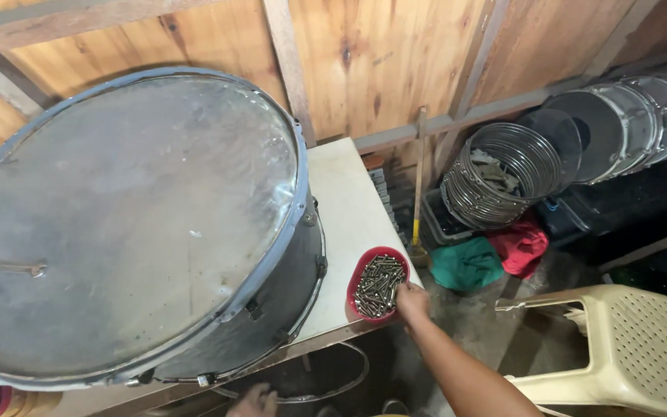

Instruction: Picking up screws from a container and placing them on a drum head for repair or assembly

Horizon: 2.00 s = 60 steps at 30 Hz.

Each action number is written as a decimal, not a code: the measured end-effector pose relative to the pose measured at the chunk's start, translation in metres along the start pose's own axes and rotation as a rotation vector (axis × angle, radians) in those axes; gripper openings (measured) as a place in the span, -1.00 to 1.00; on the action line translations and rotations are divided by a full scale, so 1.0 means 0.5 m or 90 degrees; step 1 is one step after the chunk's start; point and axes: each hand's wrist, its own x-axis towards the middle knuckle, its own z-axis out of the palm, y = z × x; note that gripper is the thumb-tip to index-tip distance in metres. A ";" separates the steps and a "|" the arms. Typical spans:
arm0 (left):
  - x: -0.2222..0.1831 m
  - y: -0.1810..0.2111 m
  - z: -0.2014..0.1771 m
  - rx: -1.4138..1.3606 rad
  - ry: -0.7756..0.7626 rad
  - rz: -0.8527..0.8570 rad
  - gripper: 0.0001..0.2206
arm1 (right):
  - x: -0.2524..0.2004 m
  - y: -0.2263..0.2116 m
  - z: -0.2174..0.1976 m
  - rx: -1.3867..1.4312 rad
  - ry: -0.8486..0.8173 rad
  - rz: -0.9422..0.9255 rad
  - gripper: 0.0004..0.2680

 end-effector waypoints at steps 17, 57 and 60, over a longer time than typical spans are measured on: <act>0.101 0.617 -0.122 -0.251 -0.290 -0.036 -0.52 | 0.090 -0.142 -0.194 0.473 -0.439 0.223 -0.86; 0.021 0.644 -0.068 0.013 -0.207 0.429 -0.69 | 0.125 -0.145 -0.268 0.482 -0.645 0.256 -0.66; 0.027 0.639 -0.095 0.042 -0.203 0.454 -0.65 | 0.129 -0.134 -0.268 0.489 -0.639 0.250 -0.67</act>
